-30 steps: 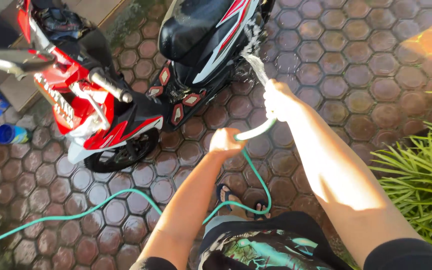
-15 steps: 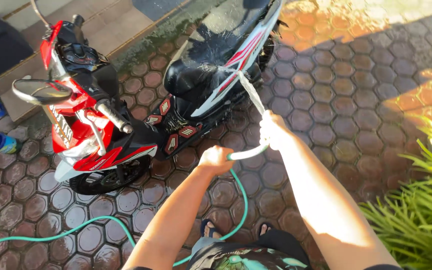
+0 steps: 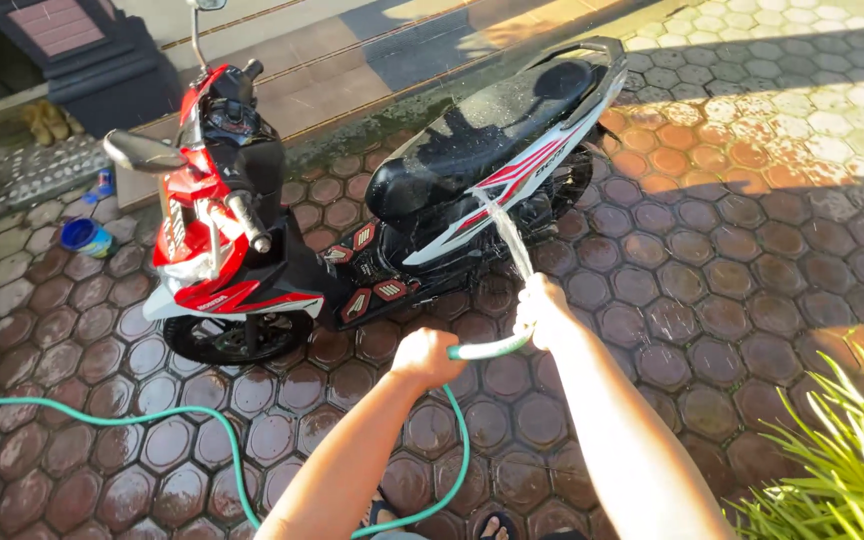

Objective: Washing a red and white scooter using a water hose in an outdoor paved area.

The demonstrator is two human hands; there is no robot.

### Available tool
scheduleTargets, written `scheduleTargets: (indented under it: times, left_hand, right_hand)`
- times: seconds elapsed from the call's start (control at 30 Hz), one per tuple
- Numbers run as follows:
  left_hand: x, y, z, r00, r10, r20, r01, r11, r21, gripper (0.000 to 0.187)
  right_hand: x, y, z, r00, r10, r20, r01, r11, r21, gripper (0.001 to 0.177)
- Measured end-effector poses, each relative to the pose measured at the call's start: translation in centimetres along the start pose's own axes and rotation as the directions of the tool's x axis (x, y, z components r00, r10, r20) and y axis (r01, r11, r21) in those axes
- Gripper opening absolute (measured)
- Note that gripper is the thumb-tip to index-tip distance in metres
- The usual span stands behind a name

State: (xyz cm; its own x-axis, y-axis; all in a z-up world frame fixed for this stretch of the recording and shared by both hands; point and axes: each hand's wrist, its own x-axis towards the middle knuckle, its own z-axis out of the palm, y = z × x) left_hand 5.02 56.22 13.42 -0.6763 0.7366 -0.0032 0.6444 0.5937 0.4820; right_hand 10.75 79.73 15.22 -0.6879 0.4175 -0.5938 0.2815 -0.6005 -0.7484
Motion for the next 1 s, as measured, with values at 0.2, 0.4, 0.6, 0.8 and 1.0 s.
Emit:
scheduleTargets:
  times: [0.2, 0.4, 0.6, 0.8, 1.0]
  left_hand:
    - [-1.1, 1.3, -2.3, 0.995, -0.082, -0.058, 0.077, 0.993, -0.092, 0.028]
    - [-3.9, 3.4, -4.1, 0.962, -0.265, -0.061, 0.249, 0.949, -0.194, 0.031]
    - [-6.2, 1.5, -3.7, 0.947, -0.311, -0.085, 0.286, 0.932, -0.221, 0.03]
    - [-8.7, 0.9, -4.7, 0.925, -0.361, -0.115, 0.332, 0.918, -0.217, 0.027]
    - [-11.7, 1.0, -4.2, 0.93, -0.364, -0.044, 0.354, 0.923, -0.152, 0.033]
  right_hand:
    - [-1.5, -1.3, 1.0, 0.993, 0.058, -0.105, -0.032, 0.97, 0.24, 0.032]
    - [-1.9, -0.1, 2.1, 0.998, 0.042, -0.047, -0.023, 0.939, 0.343, 0.037]
    - [-3.3, 1.4, 4.4, 0.988, 0.145, -0.057, -0.122, 0.947, 0.297, 0.037]
    - [-4.6, 2.9, 6.3, 0.982, 0.188, -0.027, -0.172, 0.941, 0.292, 0.038]
    - [-5.8, 4.6, 7.2, 0.991, 0.135, 0.001, -0.131, 0.959, 0.251, 0.035]
